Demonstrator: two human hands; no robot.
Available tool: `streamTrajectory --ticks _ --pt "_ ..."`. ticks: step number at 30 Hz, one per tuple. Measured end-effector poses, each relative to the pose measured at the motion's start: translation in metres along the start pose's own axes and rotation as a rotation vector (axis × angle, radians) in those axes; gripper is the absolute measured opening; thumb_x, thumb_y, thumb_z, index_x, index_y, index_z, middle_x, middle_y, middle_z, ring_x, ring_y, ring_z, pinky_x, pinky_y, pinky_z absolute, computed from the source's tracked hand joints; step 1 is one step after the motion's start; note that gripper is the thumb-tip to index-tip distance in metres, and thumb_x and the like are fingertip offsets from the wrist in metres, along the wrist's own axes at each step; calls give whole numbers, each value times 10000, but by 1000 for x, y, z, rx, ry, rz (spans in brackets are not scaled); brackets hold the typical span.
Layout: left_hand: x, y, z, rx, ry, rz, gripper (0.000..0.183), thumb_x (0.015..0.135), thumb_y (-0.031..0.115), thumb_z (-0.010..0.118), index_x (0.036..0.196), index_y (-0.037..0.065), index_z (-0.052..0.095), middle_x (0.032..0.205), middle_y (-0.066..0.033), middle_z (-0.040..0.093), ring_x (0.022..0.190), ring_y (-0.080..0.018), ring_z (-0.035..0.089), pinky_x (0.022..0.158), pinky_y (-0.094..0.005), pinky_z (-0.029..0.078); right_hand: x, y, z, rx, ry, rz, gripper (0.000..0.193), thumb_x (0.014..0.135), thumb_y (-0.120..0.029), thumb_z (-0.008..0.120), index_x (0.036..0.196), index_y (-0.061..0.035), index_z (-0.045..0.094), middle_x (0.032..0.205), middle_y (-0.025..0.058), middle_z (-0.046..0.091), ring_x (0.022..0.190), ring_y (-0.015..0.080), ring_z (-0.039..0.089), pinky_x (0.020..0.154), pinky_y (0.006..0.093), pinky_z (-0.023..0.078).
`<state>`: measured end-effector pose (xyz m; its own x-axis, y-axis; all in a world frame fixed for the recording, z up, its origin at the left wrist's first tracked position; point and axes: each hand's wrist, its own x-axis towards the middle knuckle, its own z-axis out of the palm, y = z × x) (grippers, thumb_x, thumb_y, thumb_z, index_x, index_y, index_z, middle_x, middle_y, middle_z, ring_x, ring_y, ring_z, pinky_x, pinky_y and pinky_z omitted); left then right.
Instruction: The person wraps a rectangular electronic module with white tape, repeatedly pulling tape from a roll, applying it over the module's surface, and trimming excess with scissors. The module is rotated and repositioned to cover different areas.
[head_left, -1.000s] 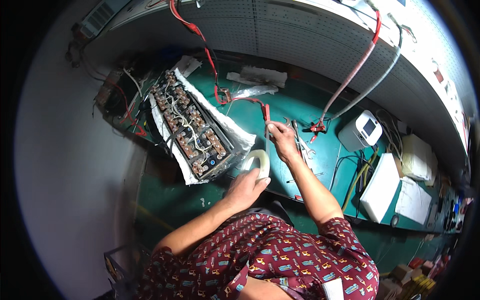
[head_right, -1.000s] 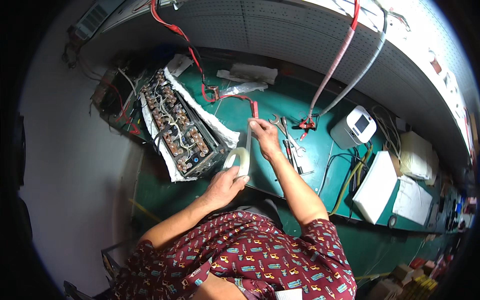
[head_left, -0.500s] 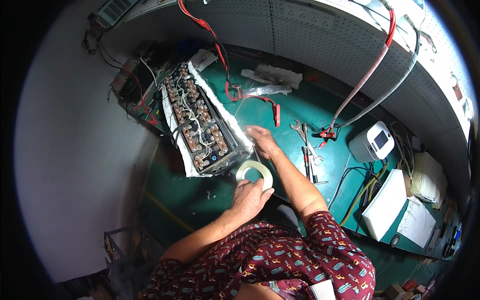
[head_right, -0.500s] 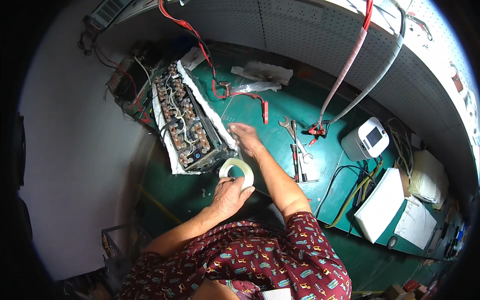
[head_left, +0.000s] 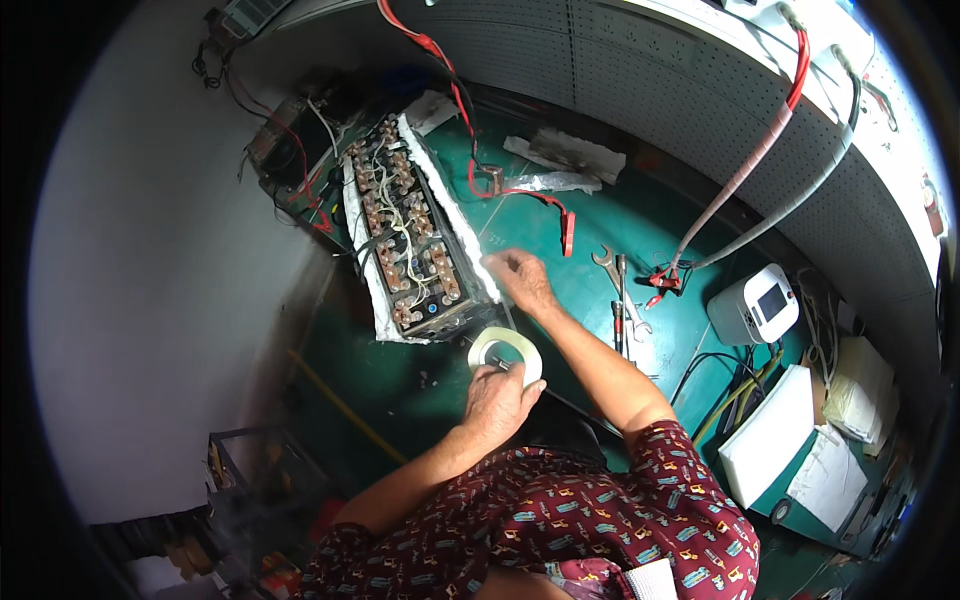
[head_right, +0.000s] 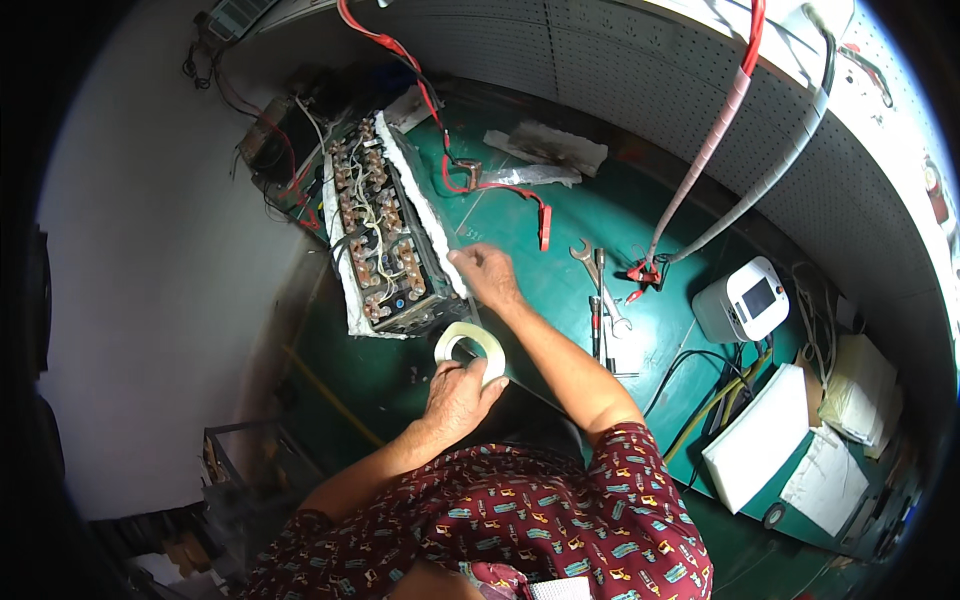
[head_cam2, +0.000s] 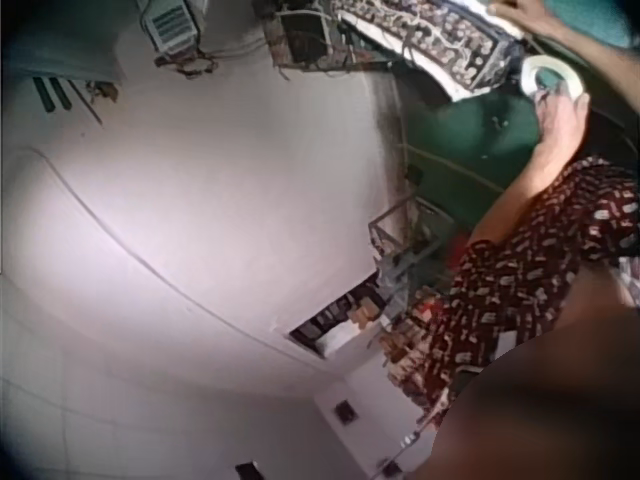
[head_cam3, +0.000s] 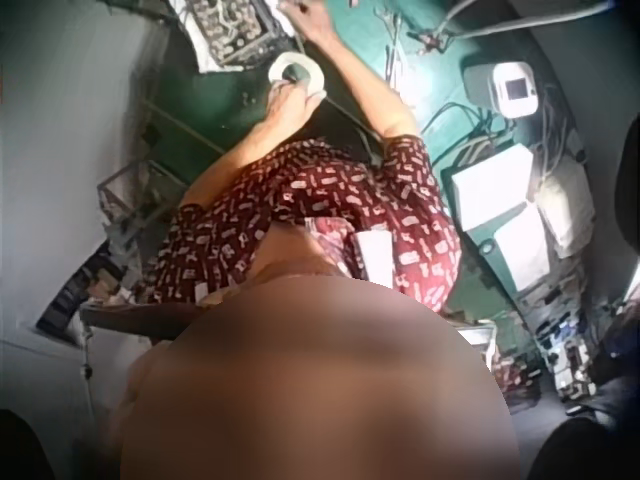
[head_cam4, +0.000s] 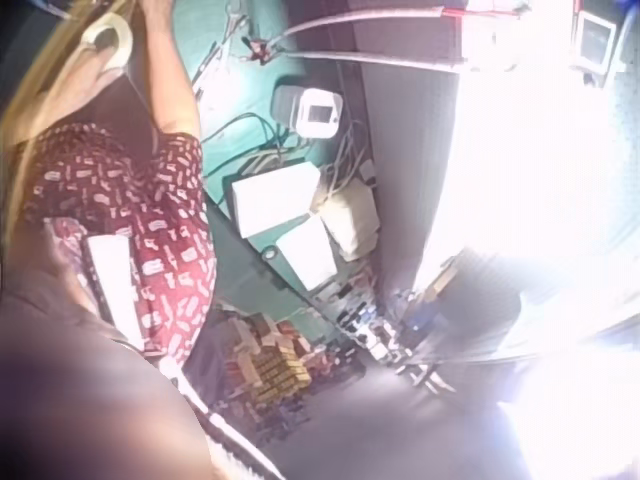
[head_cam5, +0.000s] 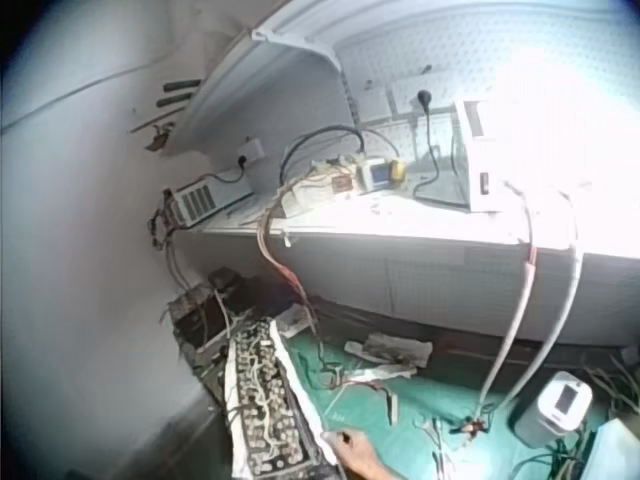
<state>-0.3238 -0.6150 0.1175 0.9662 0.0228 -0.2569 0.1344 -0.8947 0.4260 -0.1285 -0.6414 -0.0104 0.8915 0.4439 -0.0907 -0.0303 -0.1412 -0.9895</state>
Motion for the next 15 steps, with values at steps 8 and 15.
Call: streamTrajectory --ticks 8,15 --pt "11 11 1 19 27 60 372 965 352 678 936 -16 633 743 -228 691 752 -429 679 816 -516 498 4 -78 -16 -798 -321 -5 353 802 -318 756 976 -10 764 997 253 737 996 417 718 881 500 578" --pt "18 16 -9 -11 82 75 373 981 348 657 934 -21 633 726 -230 685 737 -435 680 797 -517 508 38 -32 -37 -739 -222 -91 193 824 -180 727 914 -15 768 977 251 734 966 419 721 888 483 583"
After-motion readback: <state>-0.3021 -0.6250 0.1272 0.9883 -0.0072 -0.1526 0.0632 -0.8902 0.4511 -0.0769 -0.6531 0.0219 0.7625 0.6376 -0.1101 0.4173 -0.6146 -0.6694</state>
